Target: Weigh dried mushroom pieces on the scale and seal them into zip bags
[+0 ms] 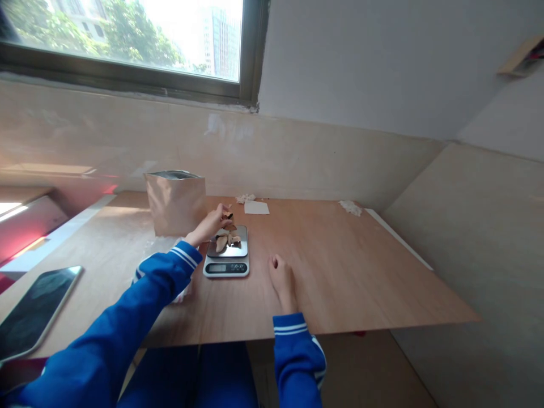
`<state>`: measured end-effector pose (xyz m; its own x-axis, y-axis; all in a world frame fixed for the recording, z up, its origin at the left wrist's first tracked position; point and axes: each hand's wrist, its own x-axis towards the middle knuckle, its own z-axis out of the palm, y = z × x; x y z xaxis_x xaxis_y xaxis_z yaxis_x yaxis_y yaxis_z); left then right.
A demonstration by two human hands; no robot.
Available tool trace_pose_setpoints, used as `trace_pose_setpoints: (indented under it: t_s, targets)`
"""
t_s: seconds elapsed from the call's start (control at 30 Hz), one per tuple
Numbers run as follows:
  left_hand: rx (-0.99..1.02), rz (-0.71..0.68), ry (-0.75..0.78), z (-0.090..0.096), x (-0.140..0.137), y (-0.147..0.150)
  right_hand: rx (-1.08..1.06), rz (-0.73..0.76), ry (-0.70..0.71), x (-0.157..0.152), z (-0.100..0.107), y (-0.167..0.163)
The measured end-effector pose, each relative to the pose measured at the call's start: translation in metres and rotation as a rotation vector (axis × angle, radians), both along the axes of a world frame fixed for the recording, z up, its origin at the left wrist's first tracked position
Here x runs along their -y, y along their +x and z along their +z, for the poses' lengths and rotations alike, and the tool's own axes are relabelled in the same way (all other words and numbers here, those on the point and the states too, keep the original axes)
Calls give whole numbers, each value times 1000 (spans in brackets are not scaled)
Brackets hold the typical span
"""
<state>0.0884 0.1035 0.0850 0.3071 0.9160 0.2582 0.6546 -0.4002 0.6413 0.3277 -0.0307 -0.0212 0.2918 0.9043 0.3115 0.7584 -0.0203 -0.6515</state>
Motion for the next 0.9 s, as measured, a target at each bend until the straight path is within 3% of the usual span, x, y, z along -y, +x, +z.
trace_pose_setpoints:
  t_s: [0.17, 0.37, 0.67, 0.9]
  targets:
    - [-62, -22, 5, -27, -9, -1, -1, 11, -4, 0, 0, 0]
    - [-133, -19, -10, -43, -14, -2, -8, 12, -17, 0, 2, 0]
    - [-142, 35, 24, -34, 0, -7, 2, 2, -18, 2, 4, -2]
    - [-70, 38, 67, -24, 38, -31, 29, 0, -18, 2, 1, -1]
